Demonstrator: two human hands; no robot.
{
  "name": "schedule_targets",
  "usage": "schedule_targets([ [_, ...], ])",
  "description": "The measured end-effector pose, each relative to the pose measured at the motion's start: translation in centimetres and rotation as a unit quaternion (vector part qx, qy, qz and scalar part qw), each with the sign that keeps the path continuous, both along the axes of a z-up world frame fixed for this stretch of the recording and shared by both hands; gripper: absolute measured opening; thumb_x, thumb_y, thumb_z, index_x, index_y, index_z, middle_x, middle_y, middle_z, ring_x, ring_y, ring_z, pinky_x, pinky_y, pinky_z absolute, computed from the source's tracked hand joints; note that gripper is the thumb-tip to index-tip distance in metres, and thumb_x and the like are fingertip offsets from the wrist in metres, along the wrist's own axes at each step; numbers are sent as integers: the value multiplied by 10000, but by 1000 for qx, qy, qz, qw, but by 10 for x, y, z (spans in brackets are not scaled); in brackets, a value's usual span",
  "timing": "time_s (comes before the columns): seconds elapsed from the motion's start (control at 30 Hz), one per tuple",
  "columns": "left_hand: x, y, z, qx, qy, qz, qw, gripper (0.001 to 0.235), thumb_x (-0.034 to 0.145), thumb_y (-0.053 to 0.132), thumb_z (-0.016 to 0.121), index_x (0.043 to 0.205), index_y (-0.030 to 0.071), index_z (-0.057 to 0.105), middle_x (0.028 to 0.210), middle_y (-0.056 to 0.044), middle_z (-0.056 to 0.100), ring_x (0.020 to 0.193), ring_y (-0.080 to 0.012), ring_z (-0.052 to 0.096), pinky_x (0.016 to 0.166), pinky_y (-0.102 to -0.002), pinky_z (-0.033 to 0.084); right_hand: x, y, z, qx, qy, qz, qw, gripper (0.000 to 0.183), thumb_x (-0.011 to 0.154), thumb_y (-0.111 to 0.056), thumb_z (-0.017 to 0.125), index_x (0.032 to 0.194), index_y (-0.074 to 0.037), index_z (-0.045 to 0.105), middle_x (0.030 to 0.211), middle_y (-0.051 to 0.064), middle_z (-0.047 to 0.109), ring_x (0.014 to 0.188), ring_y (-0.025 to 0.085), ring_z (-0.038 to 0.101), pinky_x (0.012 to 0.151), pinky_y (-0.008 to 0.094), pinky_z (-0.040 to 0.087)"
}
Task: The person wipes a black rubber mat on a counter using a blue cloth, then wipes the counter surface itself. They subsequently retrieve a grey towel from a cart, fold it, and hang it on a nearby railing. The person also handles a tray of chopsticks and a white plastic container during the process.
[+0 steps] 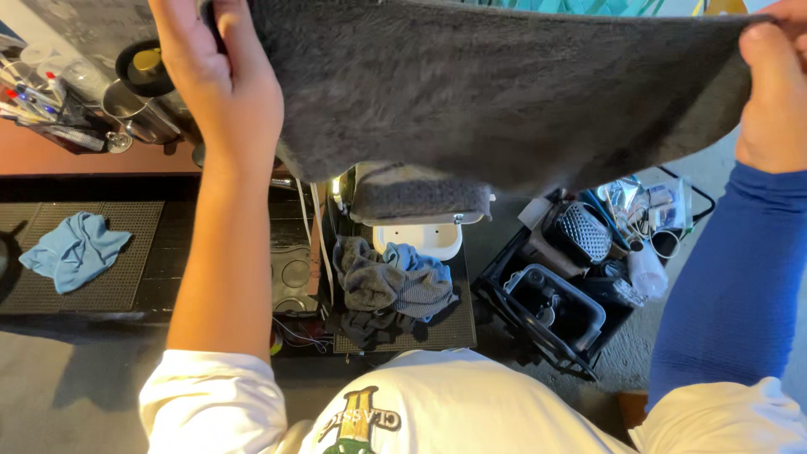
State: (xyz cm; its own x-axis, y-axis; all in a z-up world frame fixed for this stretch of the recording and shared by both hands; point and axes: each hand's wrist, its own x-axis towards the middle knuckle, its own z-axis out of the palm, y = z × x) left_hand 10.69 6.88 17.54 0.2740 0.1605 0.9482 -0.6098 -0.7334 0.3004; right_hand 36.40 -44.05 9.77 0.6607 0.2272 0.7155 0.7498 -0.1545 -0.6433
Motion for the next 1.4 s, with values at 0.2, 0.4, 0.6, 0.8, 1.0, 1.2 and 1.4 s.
schedule_targets([
  [0.2,-51,-35,29,114,52,79,989,250,1063,-191,528,1069,46,608,969,-79,636,954,-172,603,853,-265,458,37,21,8,-98,-113,-135,980,225,1209,-187,634,1350,-17,681,1182,50,684,955,107,617,860,293,520],
  [0.4,-93,-96,25,-152,257,-60,953,214,962,-108,455,1093,24,562,970,-72,525,779,-87,437,699,-256,345,-10,52,45,-70,-76,-77,992,212,1125,-220,684,1242,-44,703,1057,40,663,896,120,614,803,298,502],
  [0.6,-89,-132,37,29,294,-47,954,479,886,211,753,1270,-12,575,1098,-110,632,928,-129,609,771,-258,507,-136,114,112,-107,-170,113,973,228,991,-217,786,1151,-67,723,951,41,646,836,145,619,740,301,495],
  [0.8,-63,-170,-7,-76,443,-283,847,399,912,232,759,1241,27,662,1009,-8,736,875,-29,629,710,-234,549,-197,166,112,-220,-106,270,931,350,881,-238,869,1145,-74,707,913,30,629,838,140,621,735,298,499],
  [1.0,-54,-157,-60,-256,385,-373,805,220,1053,135,639,1221,2,689,1027,62,696,951,-26,603,857,-233,524,-197,164,33,-27,296,576,761,847,810,-371,854,1482,-47,453,1312,-31,580,1202,64,538,970,249,439],
  [1.2,-76,-134,-64,-198,376,-310,850,215,1080,189,621,1205,30,694,1033,15,720,957,-65,636,864,-238,529,-206,134,-60,-201,331,461,799,526,824,-100,843,1301,5,647,1238,58,728,1113,116,642,971,312,534],
  [1.4,-116,-107,-44,140,240,104,955,190,907,195,775,1061,91,736,977,-110,685,840,-303,685,730,-353,549,-191,74,-49,-166,271,198,927,234,869,12,706,1102,-4,694,893,51,677,801,113,640,708,253,519],
])
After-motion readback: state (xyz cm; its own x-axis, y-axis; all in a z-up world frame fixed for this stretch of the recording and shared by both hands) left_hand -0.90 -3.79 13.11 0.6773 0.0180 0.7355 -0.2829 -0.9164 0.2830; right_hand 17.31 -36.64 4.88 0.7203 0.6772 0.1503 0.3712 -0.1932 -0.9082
